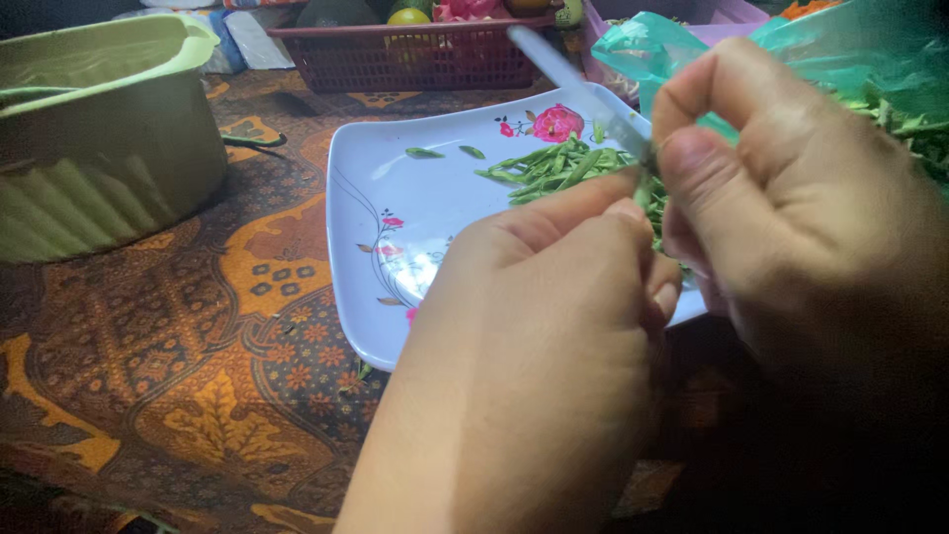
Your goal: The person trims green beans with a knife and places them onto a white plate, taking them from a plastic bag and a colander.
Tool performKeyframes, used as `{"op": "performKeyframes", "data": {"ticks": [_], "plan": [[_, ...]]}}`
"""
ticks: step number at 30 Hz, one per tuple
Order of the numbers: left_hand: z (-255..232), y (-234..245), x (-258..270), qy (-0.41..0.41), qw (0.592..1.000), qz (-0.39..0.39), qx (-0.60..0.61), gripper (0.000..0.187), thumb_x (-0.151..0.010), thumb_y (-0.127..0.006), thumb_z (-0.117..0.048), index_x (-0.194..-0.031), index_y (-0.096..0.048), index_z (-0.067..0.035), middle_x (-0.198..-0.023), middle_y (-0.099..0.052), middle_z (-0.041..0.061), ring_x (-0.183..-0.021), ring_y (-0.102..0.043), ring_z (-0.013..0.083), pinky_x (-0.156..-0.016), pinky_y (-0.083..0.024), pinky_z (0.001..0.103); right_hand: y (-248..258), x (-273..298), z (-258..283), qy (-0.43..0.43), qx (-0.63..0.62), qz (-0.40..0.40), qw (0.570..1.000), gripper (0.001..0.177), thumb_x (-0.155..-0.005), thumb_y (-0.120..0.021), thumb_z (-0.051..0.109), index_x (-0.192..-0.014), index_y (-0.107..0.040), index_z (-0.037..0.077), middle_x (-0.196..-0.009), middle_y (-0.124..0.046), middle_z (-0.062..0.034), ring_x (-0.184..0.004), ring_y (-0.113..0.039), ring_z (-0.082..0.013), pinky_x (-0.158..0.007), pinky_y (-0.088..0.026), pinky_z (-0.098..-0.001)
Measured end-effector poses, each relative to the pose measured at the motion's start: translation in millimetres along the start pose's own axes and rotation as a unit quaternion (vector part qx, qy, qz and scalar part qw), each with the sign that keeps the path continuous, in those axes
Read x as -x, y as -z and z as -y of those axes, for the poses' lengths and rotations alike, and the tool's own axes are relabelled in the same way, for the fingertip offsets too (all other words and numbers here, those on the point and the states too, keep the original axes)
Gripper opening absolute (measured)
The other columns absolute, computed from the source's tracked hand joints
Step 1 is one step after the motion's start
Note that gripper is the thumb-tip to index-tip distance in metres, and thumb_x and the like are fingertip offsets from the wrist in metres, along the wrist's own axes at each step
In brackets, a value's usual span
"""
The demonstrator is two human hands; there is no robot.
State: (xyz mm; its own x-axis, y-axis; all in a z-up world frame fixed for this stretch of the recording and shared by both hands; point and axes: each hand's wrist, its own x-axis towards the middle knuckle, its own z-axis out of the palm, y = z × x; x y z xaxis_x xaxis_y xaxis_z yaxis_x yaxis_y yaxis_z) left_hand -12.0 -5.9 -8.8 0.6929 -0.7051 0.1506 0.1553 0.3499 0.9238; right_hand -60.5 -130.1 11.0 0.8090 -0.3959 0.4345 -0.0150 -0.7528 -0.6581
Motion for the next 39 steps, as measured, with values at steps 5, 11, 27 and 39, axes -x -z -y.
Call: {"op": "performKeyframes", "data": {"ticks": [5,11,27,39], "plan": [[0.0,8.0,-0.2,0.093,0.99,-0.003,0.107,0.02,-0.086,-0.049,-0.014,-0.097,-0.065,-0.013,-0.059,-0.047,-0.003,-0.045,-0.04,0.0073,-0.036,-0.034,0.023,5.1,-4.6,-16.6,-0.045,-0.167,0.01,0.985,0.019,-0.099,-0.037,0.024,-0.098,-0.047,0.008,-0.049,-0.039,-0.0059,-0.033,-0.028,-0.0117,-0.026,-0.021,-0.0283],[-13.1,18.5,6.0,0.106,0.974,-0.034,0.196,0.009,-0.089,-0.056,-0.016,-0.094,-0.053,-0.009,-0.06,-0.046,-0.003,-0.048,-0.04,0.0064,-0.036,-0.029,0.02,17.8,-19.0,-24.1,-0.013,-0.146,-0.03,0.989,0.024,-0.105,-0.03,0.027,-0.109,-0.041,0.007,-0.056,-0.041,-0.0073,-0.033,-0.027,-0.0105,-0.024,-0.019,-0.026],[-9.9,4.7,2.5,0.141,0.985,-0.031,0.096,0.031,-0.086,-0.048,-0.02,-0.113,-0.063,-0.017,-0.06,-0.053,-0.004,-0.046,-0.042,0.0082,-0.039,-0.037,0.023,31.5,-8.3,-40.8,0.018,-0.315,0.21,0.925,0.034,-0.1,-0.04,0.024,-0.122,-0.052,0.002,-0.059,-0.052,-0.0053,-0.041,-0.049,-0.0108,-0.034,-0.041,-0.0245],[-5.3,-3.1,-3.0,0.116,0.981,-0.06,0.145,0.017,-0.09,-0.044,-0.026,-0.09,-0.056,-0.014,-0.052,-0.041,-0.003,-0.041,-0.039,0.0086,-0.035,-0.031,0.024,19.0,20.6,-15.9,0.116,-0.041,0.087,0.989,0.042,-0.095,-0.046,0.017,-0.136,-0.044,0.01,-0.064,-0.059,0.0004,-0.062,-0.053,-0.0044,-0.053,-0.043,-0.0194]]}}
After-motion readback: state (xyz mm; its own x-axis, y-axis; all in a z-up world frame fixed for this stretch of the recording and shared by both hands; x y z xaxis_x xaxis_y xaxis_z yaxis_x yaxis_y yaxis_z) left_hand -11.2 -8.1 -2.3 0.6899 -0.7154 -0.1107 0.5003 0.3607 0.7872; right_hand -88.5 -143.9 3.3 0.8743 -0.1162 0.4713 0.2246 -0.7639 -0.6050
